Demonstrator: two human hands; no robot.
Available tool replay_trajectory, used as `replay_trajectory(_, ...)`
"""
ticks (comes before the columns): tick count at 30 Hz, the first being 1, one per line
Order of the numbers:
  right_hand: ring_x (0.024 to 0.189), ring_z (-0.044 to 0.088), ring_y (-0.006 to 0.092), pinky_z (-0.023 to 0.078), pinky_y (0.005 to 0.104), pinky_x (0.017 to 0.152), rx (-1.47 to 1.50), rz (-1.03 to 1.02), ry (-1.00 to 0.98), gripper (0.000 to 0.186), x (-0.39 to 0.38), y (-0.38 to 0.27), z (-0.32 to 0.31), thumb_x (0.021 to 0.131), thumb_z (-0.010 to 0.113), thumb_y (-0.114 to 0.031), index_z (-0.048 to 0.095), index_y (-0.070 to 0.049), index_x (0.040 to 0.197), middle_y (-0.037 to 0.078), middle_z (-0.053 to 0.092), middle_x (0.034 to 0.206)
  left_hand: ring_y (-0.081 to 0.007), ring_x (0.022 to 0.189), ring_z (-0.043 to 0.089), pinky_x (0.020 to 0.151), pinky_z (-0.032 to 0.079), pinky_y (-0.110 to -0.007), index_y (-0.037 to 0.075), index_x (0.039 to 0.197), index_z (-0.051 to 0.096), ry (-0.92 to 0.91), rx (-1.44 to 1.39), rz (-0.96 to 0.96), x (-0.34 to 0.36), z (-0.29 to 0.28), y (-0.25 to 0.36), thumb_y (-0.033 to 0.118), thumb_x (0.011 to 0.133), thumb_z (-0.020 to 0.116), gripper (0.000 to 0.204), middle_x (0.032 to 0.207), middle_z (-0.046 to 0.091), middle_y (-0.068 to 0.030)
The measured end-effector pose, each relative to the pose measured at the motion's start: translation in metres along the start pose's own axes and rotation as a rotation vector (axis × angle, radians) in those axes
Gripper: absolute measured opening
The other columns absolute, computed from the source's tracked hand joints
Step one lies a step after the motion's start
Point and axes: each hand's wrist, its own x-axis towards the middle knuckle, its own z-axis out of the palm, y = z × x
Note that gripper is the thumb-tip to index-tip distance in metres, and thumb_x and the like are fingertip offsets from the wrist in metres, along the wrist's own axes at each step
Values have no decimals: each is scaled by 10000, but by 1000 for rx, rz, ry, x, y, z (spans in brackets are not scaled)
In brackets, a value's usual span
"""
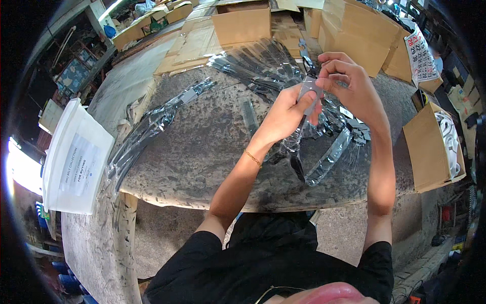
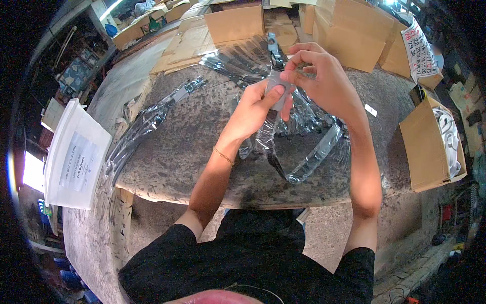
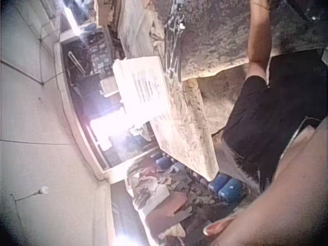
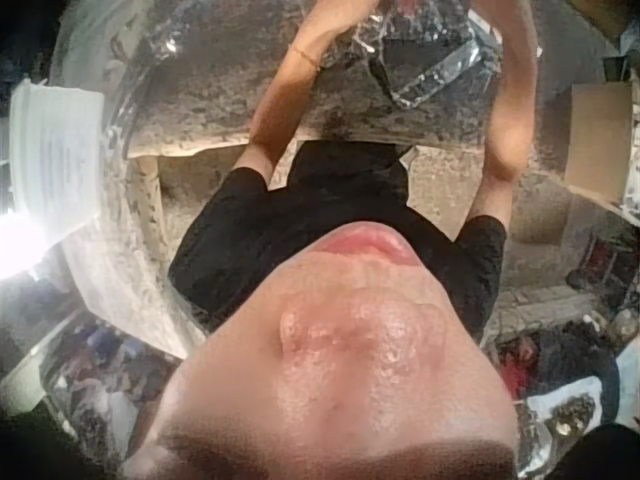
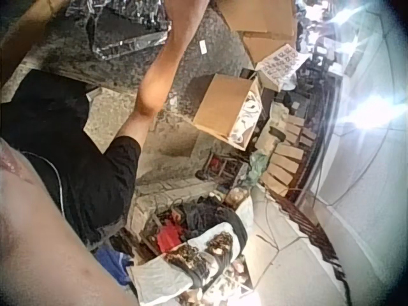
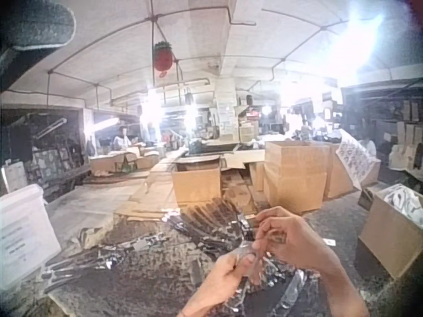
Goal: Attaching gray labels to silver-colored strips at a workshop table.
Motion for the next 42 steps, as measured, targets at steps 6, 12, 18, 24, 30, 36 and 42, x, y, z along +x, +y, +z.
replay_trajectory(6,1047,568,156,481,321,877,250,9,-60,147,6,15,3,861,650,-89,593,42,899,132,566,1207,-97,574,511,538,408,-255,26,895,537,42,-21,-83,0,3,9,293,1006,449,302,697,568,-26)
replay_trajectory(12,931,566,116,464,274,850,663,77,276,149,0,15,23,901,614,-128,614,21,908,66,614,1054,-124,501,495,495,397,-261,23,877,530,64,-115,-16,-4,0,12,362,1001,431,374,626,538,-55)
replay_trajectory(18,893,581,107,461,251,819,506,3,40,248,-10,20,37,898,619,-100,632,22,1114,43,656,970,-203,411,474,485,410,-299,17,848,545,-107,-571,-118,-9,-15,1,422,993,393,457,552,513,-88)
replay_trajectory(24,971,608,134,503,264,846,654,-108,-29,351,-6,25,39,865,609,26,563,26,1213,104,649,1063,-208,361,442,482,409,-359,44,825,529,-357,-1005,-126,-11,-22,-14,443,1001,329,480,509,474,-83)
replay_trajectory(30,912,642,134,532,262,825,676,-179,219,527,-6,3,60,794,632,122,469,7,1282,117,677,982,-193,353,434,560,422,-359,79,771,491,-575,-1281,-131,-13,-14,-21,444,1009,267,490,489,451,-48)
replay_trajectory(36,811,675,144,546,258,749,336,-303,488,326,-7,4,76,776,671,78,607,8,1088,88,696,906,-186,345,422,544,400,-343,95,755,475,-476,-1333,-124,-14,-11,-16,456,1007,244,498,478,443,-36)
replay_trajectory(42,725,642,183,502,282,646,43,-527,362,266,3,10,65,722,698,38,632,-20,973,80,654,822,-151,282,396,462,398,-317,108,718,466,-418,-1312,-143,-21,-12,-19,312,978,293,373,437,437,-14)
